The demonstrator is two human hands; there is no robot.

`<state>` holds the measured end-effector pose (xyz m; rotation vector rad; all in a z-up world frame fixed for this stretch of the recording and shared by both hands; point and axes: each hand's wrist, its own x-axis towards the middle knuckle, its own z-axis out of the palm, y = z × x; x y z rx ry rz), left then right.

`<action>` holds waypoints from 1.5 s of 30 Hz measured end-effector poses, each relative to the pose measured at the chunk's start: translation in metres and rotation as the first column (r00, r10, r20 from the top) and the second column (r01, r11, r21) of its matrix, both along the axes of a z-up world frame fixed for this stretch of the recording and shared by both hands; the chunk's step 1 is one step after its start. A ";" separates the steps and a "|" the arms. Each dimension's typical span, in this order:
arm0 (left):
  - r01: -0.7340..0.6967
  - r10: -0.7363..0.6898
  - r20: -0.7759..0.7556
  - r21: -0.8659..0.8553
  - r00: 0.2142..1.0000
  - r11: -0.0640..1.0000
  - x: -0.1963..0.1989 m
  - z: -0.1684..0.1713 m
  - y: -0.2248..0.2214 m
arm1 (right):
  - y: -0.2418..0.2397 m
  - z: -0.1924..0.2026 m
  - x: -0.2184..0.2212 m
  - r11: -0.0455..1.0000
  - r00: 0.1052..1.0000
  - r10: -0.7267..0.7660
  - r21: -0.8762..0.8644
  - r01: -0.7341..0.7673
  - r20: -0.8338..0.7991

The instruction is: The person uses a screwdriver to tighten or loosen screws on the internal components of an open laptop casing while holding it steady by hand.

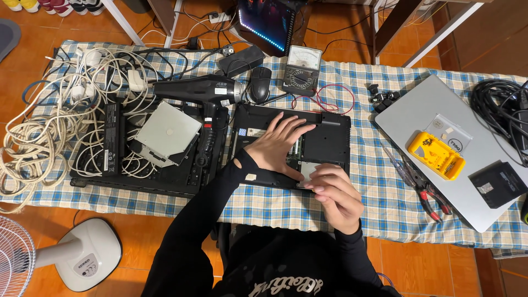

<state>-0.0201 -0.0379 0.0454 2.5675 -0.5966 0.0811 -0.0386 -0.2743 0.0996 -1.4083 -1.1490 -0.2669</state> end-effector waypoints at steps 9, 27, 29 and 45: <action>0.009 -0.009 0.001 -0.010 1.000 1.000 0.001 0.000 0.001 | -0.002 -0.004 0.001 1.000 1.000 -0.024 0.008 0.024 0.013; 0.018 -0.006 0.084 -0.140 0.996 0.990 0.006 0.019 0.005 | -0.004 -0.006 0.000 0.999 0.999 -0.041 0.014 0.041 -0.023; -0.006 0.054 0.130 -0.345 0.990 0.938 0.006 0.042 0.008 | -0.007 -0.008 -0.001 0.999 0.999 -0.018 0.029 0.020 -0.042; 0.502 -0.289 0.551 -0.284 0.783 0.817 -0.135 0.175 -0.066 | -0.009 -0.003 -0.001 0.999 1.000 -0.003 0.038 0.003 -0.008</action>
